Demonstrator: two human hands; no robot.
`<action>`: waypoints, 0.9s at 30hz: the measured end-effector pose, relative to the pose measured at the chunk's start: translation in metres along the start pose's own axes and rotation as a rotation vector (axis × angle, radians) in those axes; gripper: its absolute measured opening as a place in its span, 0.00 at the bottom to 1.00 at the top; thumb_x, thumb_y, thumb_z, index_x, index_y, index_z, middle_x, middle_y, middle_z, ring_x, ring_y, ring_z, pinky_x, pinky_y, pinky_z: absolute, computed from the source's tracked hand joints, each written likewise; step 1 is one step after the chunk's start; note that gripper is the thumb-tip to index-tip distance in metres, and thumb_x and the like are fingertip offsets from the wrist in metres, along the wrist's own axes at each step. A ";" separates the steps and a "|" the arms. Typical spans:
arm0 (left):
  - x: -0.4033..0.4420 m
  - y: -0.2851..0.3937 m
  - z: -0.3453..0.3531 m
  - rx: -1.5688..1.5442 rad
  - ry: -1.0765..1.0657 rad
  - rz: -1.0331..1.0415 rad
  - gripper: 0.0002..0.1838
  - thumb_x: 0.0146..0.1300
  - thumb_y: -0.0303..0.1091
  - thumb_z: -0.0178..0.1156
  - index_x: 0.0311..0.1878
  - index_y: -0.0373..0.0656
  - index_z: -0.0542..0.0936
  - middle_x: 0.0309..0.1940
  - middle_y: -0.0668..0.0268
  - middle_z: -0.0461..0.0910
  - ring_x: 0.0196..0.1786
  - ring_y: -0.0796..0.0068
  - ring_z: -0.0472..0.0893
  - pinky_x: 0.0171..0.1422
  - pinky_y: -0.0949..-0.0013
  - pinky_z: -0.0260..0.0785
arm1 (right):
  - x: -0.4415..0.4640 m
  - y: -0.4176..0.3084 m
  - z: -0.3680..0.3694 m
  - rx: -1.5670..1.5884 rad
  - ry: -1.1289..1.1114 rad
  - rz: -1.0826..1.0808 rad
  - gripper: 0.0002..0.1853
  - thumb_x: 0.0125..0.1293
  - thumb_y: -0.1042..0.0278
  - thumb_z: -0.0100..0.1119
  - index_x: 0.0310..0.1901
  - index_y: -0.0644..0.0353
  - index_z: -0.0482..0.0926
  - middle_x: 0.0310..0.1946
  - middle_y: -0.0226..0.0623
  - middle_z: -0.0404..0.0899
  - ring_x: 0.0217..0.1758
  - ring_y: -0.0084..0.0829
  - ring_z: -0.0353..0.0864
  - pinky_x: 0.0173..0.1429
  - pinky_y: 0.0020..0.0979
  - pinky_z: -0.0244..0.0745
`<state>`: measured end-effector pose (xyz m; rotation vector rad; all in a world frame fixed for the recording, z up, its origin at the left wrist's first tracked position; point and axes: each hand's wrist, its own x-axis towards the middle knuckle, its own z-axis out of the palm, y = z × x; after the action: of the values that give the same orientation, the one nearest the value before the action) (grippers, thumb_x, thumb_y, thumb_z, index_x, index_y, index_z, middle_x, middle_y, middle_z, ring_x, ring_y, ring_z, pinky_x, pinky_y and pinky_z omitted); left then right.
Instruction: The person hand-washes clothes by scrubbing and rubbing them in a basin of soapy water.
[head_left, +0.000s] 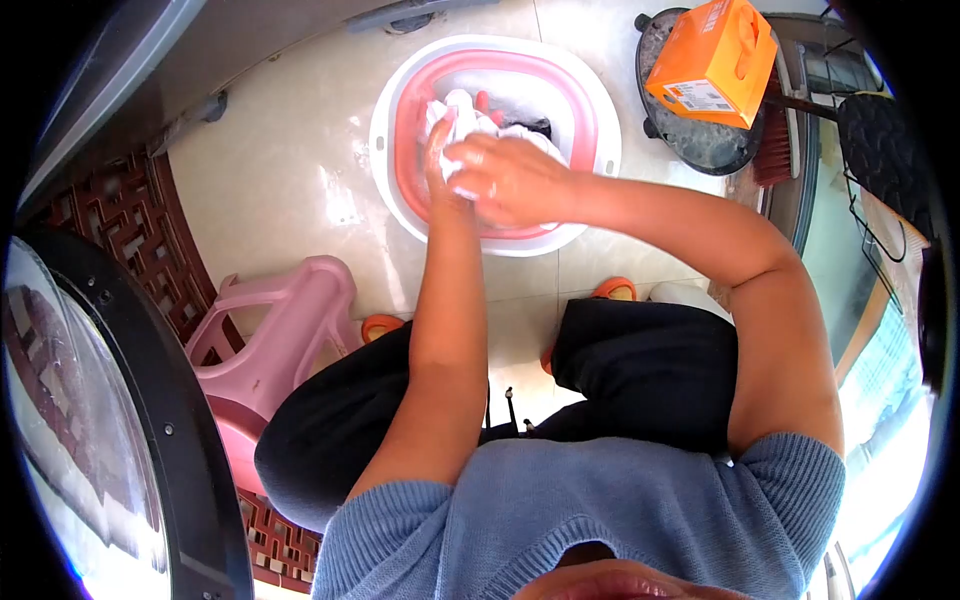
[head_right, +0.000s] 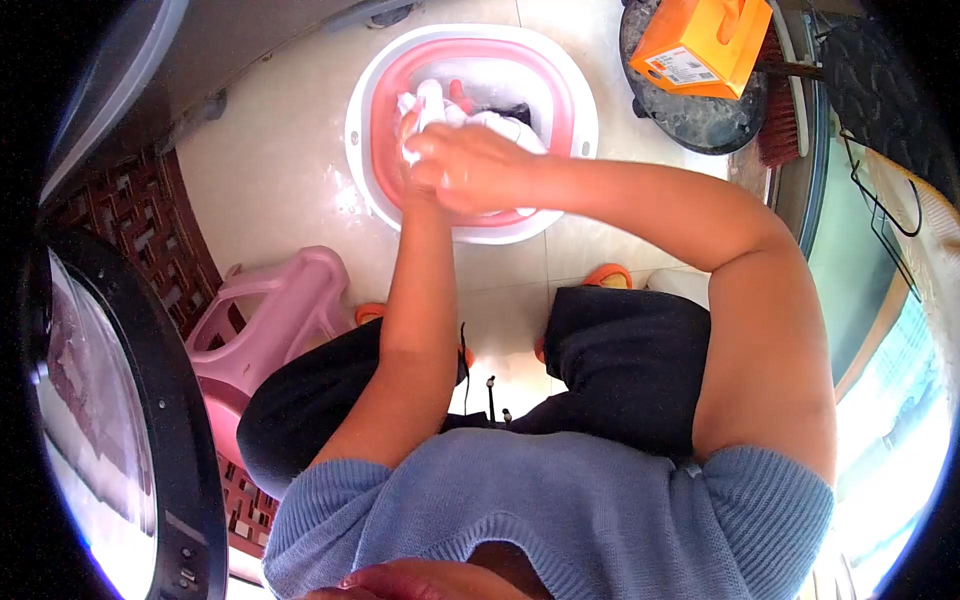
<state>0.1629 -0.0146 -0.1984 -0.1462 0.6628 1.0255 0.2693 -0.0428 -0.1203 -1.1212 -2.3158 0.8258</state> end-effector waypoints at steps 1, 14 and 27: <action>-0.003 -0.008 0.001 -0.020 -0.005 0.068 0.24 0.58 0.35 0.59 0.56 0.40 0.68 0.43 0.56 0.76 0.45 0.59 0.79 0.52 0.56 0.73 | -0.001 -0.006 0.004 0.004 -0.042 -0.003 0.12 0.46 0.72 0.61 0.37 0.56 0.77 0.42 0.38 0.71 0.45 0.40 0.75 0.41 0.39 0.77; 0.009 0.006 0.001 1.571 0.158 0.759 0.15 0.54 0.27 0.55 0.47 0.41 0.77 0.42 0.52 0.73 0.47 0.55 0.74 0.54 0.59 0.67 | -0.022 0.074 -0.005 -0.323 -0.318 0.510 0.18 0.61 0.56 0.57 0.47 0.60 0.72 0.48 0.42 0.70 0.46 0.45 0.76 0.45 0.46 0.73; 0.012 0.001 -0.012 0.150 -0.139 -0.004 0.16 0.62 0.30 0.52 0.54 0.41 0.71 0.51 0.58 0.73 0.53 0.62 0.75 0.55 0.62 0.71 | 0.000 -0.012 0.004 -0.040 -0.156 -0.033 0.09 0.52 0.71 0.57 0.37 0.54 0.77 0.44 0.37 0.72 0.47 0.39 0.76 0.38 0.38 0.77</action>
<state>0.1606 -0.0096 -0.2148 0.0540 0.6093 0.9686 0.2599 -0.0503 -0.1151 -1.0656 -2.4821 0.8870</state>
